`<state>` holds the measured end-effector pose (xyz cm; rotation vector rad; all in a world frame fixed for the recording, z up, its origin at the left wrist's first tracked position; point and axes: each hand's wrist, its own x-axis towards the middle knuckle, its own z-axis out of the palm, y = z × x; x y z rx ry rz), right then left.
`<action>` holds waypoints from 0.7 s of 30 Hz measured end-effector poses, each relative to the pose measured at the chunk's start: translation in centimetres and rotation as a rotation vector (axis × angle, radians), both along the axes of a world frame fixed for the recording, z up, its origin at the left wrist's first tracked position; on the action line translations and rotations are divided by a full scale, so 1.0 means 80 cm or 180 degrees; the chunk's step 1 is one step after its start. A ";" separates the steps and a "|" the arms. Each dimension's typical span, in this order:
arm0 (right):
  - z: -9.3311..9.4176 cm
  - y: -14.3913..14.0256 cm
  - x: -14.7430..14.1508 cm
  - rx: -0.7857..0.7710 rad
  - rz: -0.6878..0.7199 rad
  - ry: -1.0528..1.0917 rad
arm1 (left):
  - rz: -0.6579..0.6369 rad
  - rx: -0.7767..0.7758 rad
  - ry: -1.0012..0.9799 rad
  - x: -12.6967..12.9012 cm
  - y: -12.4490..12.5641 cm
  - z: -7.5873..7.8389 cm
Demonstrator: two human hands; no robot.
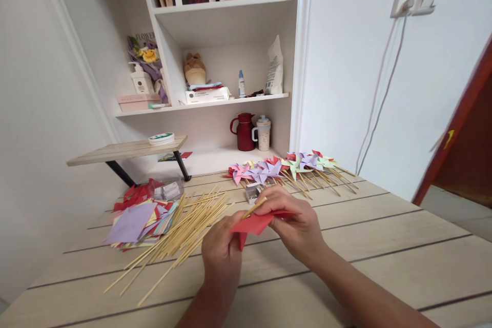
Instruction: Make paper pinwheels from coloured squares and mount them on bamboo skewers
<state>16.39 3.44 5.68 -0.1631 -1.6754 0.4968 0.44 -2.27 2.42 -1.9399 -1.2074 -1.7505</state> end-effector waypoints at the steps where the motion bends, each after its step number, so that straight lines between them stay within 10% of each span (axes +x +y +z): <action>1: 0.000 0.000 0.000 -0.0012 -0.0006 -0.0011 | 0.0018 0.0041 0.0008 0.000 0.000 0.000; 21: 0.000 -0.002 0.001 -0.0048 0.0093 -0.0044 | 0.0128 -0.0136 -0.0081 0.002 -0.003 -0.002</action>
